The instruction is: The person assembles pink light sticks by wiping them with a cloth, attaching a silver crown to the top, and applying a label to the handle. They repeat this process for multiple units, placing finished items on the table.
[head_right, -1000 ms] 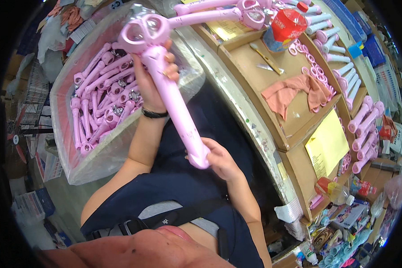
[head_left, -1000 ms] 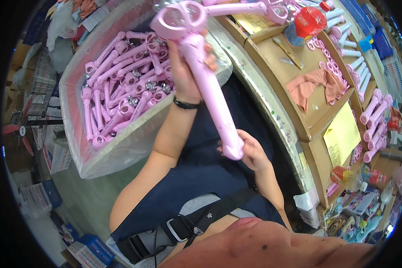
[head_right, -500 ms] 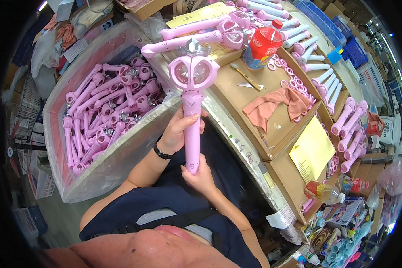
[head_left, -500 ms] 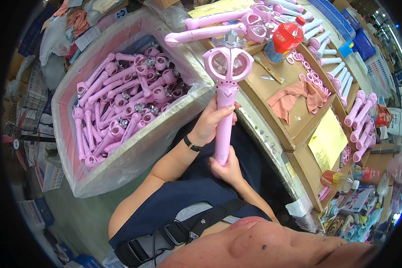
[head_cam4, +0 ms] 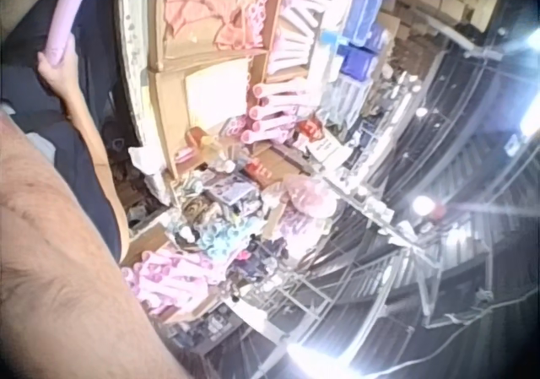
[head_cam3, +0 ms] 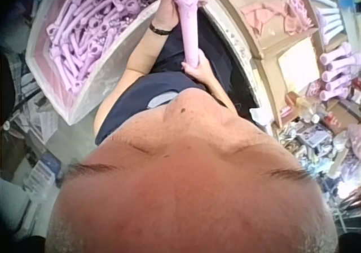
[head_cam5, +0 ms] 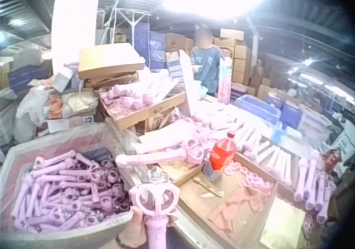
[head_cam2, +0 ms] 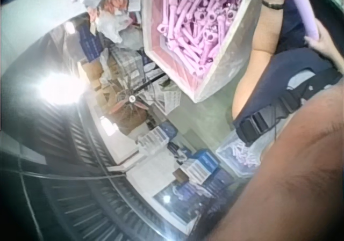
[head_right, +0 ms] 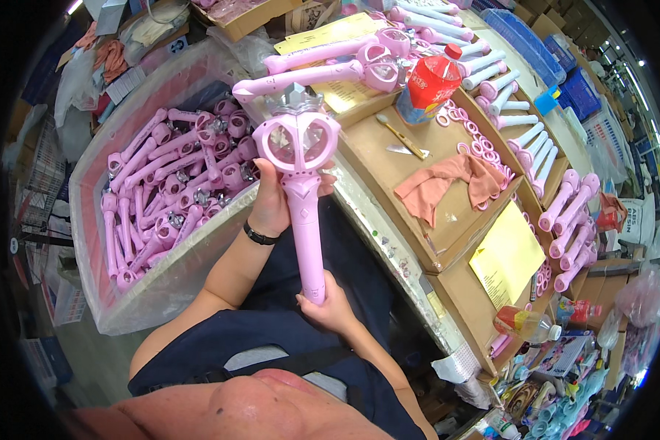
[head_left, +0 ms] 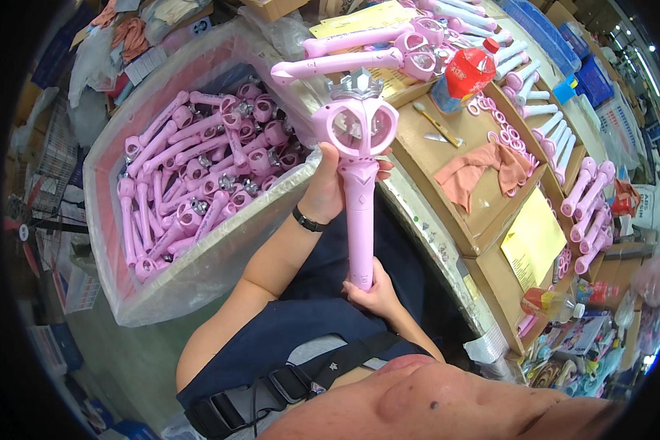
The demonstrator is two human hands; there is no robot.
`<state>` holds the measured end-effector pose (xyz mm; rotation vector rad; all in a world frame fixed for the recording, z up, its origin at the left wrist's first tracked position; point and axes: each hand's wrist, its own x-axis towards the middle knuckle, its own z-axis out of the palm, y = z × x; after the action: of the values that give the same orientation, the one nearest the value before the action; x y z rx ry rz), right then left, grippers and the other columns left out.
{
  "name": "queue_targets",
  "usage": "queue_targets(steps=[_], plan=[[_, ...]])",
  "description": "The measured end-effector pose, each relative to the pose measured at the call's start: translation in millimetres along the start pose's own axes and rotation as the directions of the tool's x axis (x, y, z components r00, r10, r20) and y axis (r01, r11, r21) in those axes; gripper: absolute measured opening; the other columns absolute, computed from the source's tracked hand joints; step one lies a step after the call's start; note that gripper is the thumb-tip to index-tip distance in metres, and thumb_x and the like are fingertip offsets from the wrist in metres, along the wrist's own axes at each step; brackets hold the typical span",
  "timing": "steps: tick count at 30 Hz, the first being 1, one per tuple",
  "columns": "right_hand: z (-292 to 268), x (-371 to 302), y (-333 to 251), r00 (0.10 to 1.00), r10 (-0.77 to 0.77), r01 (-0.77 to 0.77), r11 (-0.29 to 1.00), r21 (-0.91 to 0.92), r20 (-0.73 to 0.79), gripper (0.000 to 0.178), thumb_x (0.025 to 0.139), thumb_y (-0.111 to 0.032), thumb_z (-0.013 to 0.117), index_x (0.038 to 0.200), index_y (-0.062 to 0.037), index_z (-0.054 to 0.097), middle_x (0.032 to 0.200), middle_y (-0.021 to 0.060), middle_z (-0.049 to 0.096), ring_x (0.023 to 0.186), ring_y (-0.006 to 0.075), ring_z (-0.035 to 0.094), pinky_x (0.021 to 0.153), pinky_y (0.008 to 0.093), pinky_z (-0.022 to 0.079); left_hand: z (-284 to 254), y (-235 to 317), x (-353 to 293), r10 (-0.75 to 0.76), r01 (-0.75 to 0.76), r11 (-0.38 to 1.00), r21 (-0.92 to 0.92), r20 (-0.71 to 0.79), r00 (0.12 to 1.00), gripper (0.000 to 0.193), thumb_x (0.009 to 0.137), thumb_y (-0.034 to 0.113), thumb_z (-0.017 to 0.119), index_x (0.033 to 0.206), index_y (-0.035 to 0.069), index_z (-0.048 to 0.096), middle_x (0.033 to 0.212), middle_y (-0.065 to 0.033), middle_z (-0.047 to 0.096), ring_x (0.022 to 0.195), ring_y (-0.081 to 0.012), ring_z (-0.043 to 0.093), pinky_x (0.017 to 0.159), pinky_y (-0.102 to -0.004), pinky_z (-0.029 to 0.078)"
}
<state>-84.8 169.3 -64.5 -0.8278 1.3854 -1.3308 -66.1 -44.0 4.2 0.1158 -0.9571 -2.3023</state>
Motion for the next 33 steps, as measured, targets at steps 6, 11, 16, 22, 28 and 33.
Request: queue_targets(steps=[6, 11, 16, 22, 28, 33], plan=[[-22.9, -6.1, -17.8, 0.953, 0.001, -0.121, 0.919, 0.375, 0.305, 0.045, 0.079, -0.006, 0.067, 0.117, -0.0019, 0.044, 0.077, 0.0067, 0.059, 0.066, 0.0135, 0.060, 0.061, 0.0275, 0.050, -6.8, 0.1, -0.5, 0.290, -0.245, 0.929, 0.277, -0.136, 0.947, 0.063, 0.092, 0.039, 0.057, 0.138, 0.005, 0.031, 0.123, -0.0108, 0.052, 0.107, -0.0201, 0.056, 0.093, -0.0363, 0.047], [-41.3, -8.0, -12.0, 0.896, 0.058, -0.343, 0.719, 0.605, 0.440, 0.053, 0.074, -0.017, 0.073, 0.114, 0.0001, 0.044, 0.068, 0.0105, 0.053, 0.052, 0.0212, 0.058, 0.052, 0.0319, 0.050, -11.4, 16.7, 4.2, 0.233, -0.149, 0.899, 0.413, -0.162, 0.959, 0.061, 0.086, 0.014, 0.065, 0.135, 0.000, 0.031, 0.128, -0.0146, 0.043, 0.112, -0.0187, 0.050, 0.092, -0.0320, 0.045], [-40.6, -9.6, 0.3, 0.850, -0.039, -0.439, 0.498, 0.748, 0.525, 0.054, 0.075, -0.016, 0.072, 0.117, 0.0003, 0.043, 0.067, 0.0111, 0.052, 0.053, 0.0218, 0.057, 0.050, 0.0322, 0.048, -8.0, 19.4, 2.6, 0.240, -0.138, 0.876, 0.462, -0.170, 0.956, 0.061, 0.086, 0.015, 0.066, 0.134, 0.000, 0.032, 0.127, -0.0146, 0.044, 0.112, -0.0181, 0.050, 0.092, -0.0317, 0.046], [-32.7, -3.8, -12.5, 0.823, -0.148, -0.446, 0.429, 0.786, 0.548, 0.053, 0.074, -0.015, 0.072, 0.116, 0.0000, 0.044, 0.069, 0.0106, 0.054, 0.054, 0.0209, 0.058, 0.051, 0.0316, 0.048, -17.3, 13.8, 3.1, 0.118, -0.117, 0.992, 0.041, -0.032, 0.992, 0.053, 0.092, 0.023, 0.059, 0.134, 0.001, 0.035, 0.126, -0.0103, 0.048, 0.111, -0.0176, 0.052, 0.091, -0.0313, 0.046], [-33.8, 0.6, -56.1, 0.974, 0.099, -0.163, 0.934, -0.319, -0.206, 0.053, 0.076, -0.020, 0.068, 0.120, -0.0014, 0.044, 0.080, 0.0148, 0.062, 0.065, 0.0262, 0.065, 0.064, 0.0368, 0.052, -19.7, 13.2, 7.7, 0.293, -0.200, 0.911, 0.362, -0.225, 0.929, 0.053, 0.094, 0.026, 0.056, 0.134, 0.000, 0.034, 0.129, -0.0104, 0.046, 0.109, -0.0182, 0.054, 0.093, -0.0321, 0.045], [-22.1, -5.0, -68.1, 0.952, -0.036, -0.199, 0.684, -0.702, -0.305, 0.056, 0.075, -0.023, 0.066, 0.122, -0.0023, 0.044, 0.092, 0.0259, 0.063, 0.081, 0.0425, 0.063, 0.071, 0.0445, 0.051, -12.4, 12.3, 5.6, 0.429, -0.269, 0.750, 0.603, -0.134, 0.893, 0.059, 0.085, 0.016, 0.069, 0.127, -0.006, 0.033, 0.125, -0.0160, 0.044, 0.111, -0.0191, 0.052, 0.093, -0.0316, 0.046]])
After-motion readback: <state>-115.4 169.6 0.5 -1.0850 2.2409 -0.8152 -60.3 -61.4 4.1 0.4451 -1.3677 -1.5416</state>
